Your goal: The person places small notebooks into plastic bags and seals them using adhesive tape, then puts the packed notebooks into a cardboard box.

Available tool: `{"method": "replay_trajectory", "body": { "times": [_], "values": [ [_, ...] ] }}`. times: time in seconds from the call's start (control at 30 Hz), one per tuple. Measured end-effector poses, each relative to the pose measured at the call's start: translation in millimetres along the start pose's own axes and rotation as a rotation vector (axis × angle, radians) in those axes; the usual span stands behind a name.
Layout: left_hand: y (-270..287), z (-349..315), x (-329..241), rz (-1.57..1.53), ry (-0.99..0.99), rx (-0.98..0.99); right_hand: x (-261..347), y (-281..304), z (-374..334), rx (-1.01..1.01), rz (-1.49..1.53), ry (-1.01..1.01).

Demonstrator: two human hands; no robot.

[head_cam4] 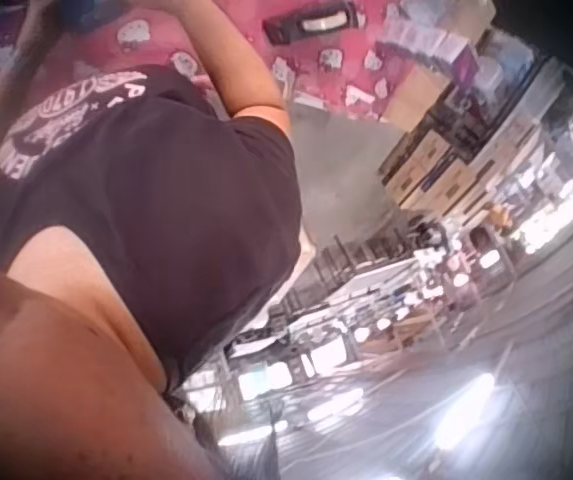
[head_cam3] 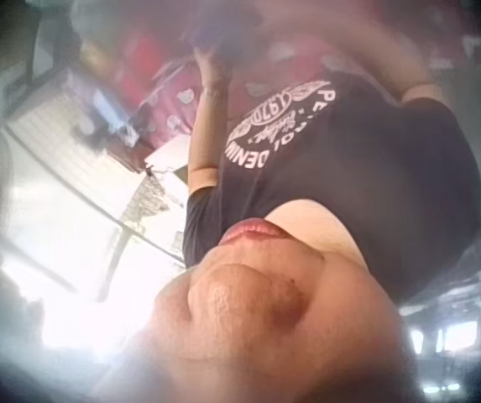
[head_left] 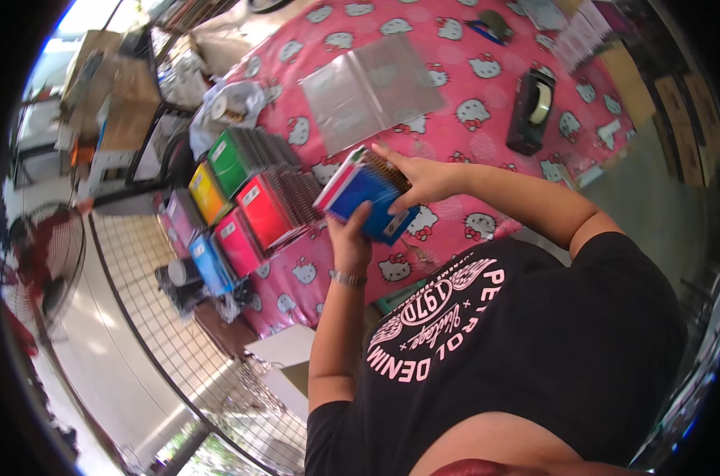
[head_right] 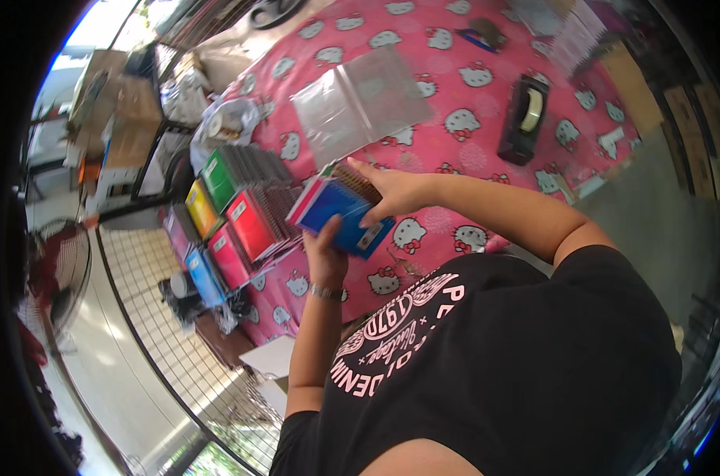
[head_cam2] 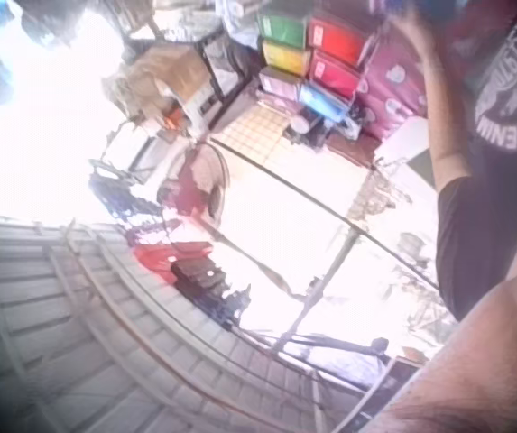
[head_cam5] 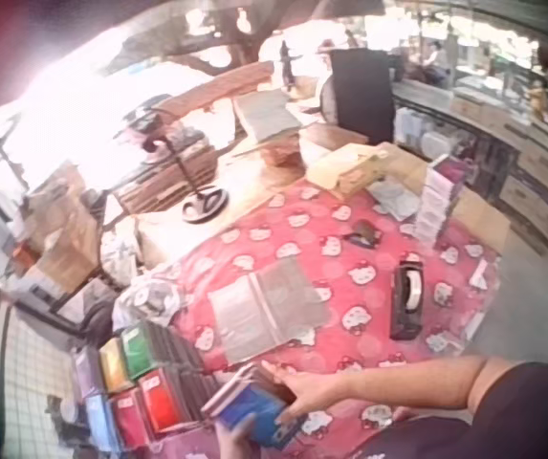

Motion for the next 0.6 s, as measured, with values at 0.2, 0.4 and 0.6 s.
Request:
{"method": "replay_trajectory", "body": {
  "times": [0.2,0.4,0.6],
  "values": [
    [-17.3,103.9,94.0,0.776,-0.361,0.205,-127.0,30.8,-25.3,-0.311,-0.106,0.209],
    [8.6,126.4,135.4,0.716,-0.264,0.236,-160.3,25.4,-33.5,-0.393,-0.192,0.299],
    [32.6,159.0,152.5,1.029,-0.376,0.269,-183.1,18.7,-12.6,-0.393,-0.206,0.380]
  ]
}}
Point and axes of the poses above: each hand's wrist, its own z-axis towards the middle knuckle, its own y-axis out of the back of the hand, x = y × z, the point moved 2 cm from there along z, towards the middle knuckle, and after that the axes turned 8 degrees about y, right-handed, at the moved point
